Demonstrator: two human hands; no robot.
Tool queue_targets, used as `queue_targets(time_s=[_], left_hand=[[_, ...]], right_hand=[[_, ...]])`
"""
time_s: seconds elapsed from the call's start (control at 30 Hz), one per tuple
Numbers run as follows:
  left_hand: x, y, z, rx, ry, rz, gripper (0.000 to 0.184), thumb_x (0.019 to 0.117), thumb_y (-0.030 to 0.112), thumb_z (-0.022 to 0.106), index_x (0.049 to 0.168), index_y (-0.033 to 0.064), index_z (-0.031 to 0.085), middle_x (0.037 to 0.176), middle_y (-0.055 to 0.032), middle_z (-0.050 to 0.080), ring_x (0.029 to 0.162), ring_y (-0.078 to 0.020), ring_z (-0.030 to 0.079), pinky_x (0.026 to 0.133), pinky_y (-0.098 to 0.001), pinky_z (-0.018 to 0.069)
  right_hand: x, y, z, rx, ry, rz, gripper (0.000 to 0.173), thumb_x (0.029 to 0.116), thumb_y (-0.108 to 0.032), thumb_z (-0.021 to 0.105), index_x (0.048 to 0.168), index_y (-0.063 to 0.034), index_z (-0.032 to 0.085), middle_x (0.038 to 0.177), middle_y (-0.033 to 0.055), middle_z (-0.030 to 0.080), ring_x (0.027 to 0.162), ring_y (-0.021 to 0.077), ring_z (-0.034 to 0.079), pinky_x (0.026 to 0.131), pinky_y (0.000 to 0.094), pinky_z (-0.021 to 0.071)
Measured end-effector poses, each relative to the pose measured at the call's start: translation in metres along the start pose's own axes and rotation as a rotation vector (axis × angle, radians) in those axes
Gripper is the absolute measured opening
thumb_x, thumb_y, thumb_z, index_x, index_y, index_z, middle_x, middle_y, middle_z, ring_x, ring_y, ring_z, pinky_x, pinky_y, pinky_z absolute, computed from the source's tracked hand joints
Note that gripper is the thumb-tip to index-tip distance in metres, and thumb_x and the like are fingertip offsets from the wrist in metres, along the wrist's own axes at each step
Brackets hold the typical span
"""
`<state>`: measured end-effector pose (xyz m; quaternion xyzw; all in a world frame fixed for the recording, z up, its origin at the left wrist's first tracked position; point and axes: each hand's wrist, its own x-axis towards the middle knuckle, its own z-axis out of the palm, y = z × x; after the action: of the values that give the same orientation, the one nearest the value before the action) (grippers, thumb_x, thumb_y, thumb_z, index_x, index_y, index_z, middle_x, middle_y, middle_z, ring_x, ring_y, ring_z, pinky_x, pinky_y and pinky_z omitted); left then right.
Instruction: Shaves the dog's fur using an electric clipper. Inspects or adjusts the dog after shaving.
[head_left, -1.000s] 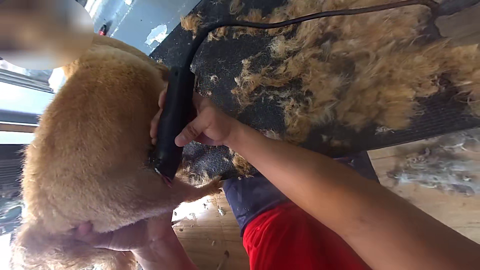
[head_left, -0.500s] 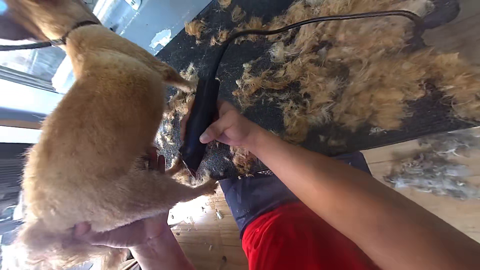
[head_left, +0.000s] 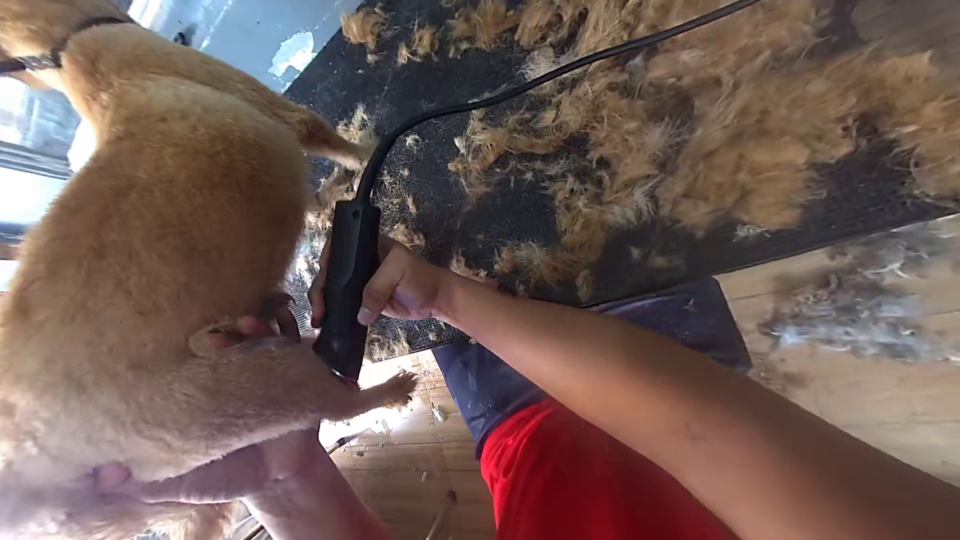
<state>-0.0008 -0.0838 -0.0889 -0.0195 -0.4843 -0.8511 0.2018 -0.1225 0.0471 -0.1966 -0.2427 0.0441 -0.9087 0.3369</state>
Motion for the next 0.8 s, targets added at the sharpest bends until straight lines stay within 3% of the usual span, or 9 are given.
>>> queue_targets(time_s=[0.07, 0.17, 0.27, 0.37, 0.43, 0.67, 0.8], left_hand=[[0.003, 0.0, 0.0, -0.091, -0.023, -0.031, 0.069, 0.0696, 0.058, 0.08, 0.111, 0.005, 0.064, 0.101, -0.008, 0.066, 0.096, -0.024, 0.066, 0.092, -0.0445, 0.0558], [0.008, -0.003, -0.001, -0.081, -0.028, 0.038, 0.059, 0.0777, 0.061, 0.071, 0.099, 0.0071, 0.06, 0.083, -0.0015, 0.058, 0.078, -0.0162, 0.06, 0.081, -0.0368, 0.0545], [0.008, -0.005, 0.004, -0.076, 0.0, 0.069, 0.056, 0.0801, 0.061, 0.069, 0.09, 0.0071, 0.059, 0.072, 0.0008, 0.054, 0.066, -0.0131, 0.056, 0.072, -0.0317, 0.0538], [0.009, -0.003, 0.0, -0.078, -0.033, 0.075, 0.055, 0.0824, 0.059, 0.068, 0.094, 0.0064, 0.059, 0.073, 0.0012, 0.053, 0.065, -0.011, 0.055, 0.069, -0.0283, 0.0521], [0.01, -0.003, 0.0, -0.08, -0.023, 0.082, 0.055, 0.0837, 0.06, 0.066, 0.091, 0.006, 0.06, 0.071, 0.0019, 0.053, 0.063, -0.0098, 0.054, 0.067, -0.0265, 0.0515], [0.012, 0.003, 0.009, -0.054, -0.017, 0.127, 0.049, 0.0887, 0.056, 0.058, 0.088, 0.0065, 0.06, 0.068, 0.0016, 0.053, 0.062, -0.0095, 0.054, 0.067, -0.0265, 0.0518], [0.017, 0.002, 0.011, 0.008, 0.021, 0.188, 0.049, 0.0938, 0.054, 0.051, 0.09, 0.0061, 0.057, 0.069, 0.0002, 0.052, 0.063, -0.0111, 0.054, 0.067, -0.0289, 0.0519]], right_hand=[[-0.01, 0.007, -0.001, -0.075, 0.012, 0.085, 0.046, 0.0621, 0.006, 0.06, 0.107, -0.0003, 0.053, 0.089, 0.0147, 0.072, 0.081, 0.0257, 0.072, 0.071, 0.0415, 0.0609], [-0.02, -0.003, -0.003, -0.198, 0.036, 0.16, 0.048, 0.063, 0.005, 0.06, 0.111, 0.0003, 0.054, 0.09, 0.0142, 0.073, 0.08, 0.0234, 0.072, 0.068, 0.0385, 0.0608], [-0.021, -0.027, 0.003, -0.17, 0.078, -0.044, 0.044, 0.0653, 0.006, 0.064, 0.108, 0.0013, 0.055, 0.093, 0.0153, 0.072, 0.085, 0.0239, 0.072, 0.075, 0.0397, 0.0606], [-0.012, -0.043, 0.023, -0.063, 0.059, -0.278, 0.044, 0.0661, 0.01, 0.064, 0.108, 0.0015, 0.052, 0.095, 0.0202, 0.071, 0.09, 0.0312, 0.072, 0.082, 0.0464, 0.0595], [-0.004, -0.045, 0.033, -0.013, 0.008, -0.317, 0.045, 0.0664, 0.013, 0.062, 0.108, 0.0015, 0.049, 0.096, 0.0217, 0.071, 0.091, 0.0337, 0.072, 0.083, 0.0477, 0.0593], [-0.011, -0.024, 0.026, 0.027, 0.049, -0.178, 0.042, 0.0679, 0.01, 0.06, 0.108, 0.0008, 0.051, 0.093, 0.0186, 0.071, 0.087, 0.0303, 0.072, 0.079, 0.0449, 0.0605], [-0.039, -0.015, 0.02, -0.176, 0.089, -0.016, 0.046, 0.0658, 0.013, 0.064, 0.11, 0.0031, 0.054, 0.093, 0.0176, 0.072, 0.085, 0.0271, 0.072, 0.075, 0.042, 0.0611]])
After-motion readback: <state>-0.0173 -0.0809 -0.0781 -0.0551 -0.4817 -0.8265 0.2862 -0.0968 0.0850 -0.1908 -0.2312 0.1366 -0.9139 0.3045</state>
